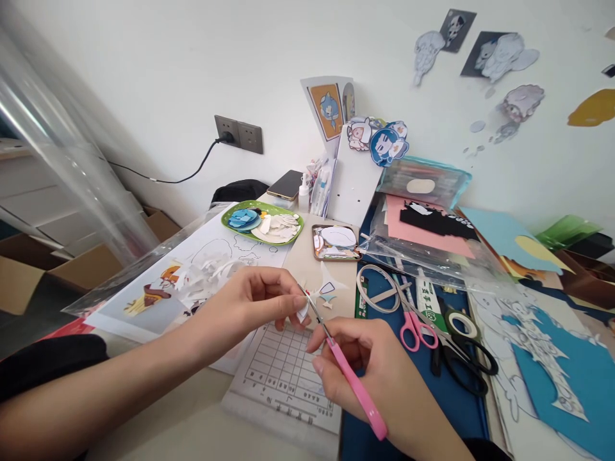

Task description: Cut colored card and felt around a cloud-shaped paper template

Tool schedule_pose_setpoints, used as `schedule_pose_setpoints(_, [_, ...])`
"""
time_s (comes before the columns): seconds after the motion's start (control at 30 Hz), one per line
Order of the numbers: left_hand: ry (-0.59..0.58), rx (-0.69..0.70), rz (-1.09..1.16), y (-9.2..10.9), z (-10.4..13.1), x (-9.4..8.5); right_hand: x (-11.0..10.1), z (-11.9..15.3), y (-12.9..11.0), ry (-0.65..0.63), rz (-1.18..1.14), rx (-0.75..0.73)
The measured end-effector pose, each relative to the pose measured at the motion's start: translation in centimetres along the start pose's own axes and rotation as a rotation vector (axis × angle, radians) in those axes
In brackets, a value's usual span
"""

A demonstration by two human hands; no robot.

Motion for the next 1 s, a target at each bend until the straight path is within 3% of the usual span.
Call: schedule_pose_setpoints(1.0, [-0.009,-0.013,0.03,-0.29,-0.09,0.02,-0.49,-0.34,0.78,0.12,0.115,0.086])
Point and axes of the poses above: each hand's wrist, its own z-axis away from the middle knuckle, its own x-axis out of the palm, y = z × x, the point moved 9 cm from there along -z, towards the middle knuckle, and after that the axes turned 5 degrees about -z, right-handed, at the moved point
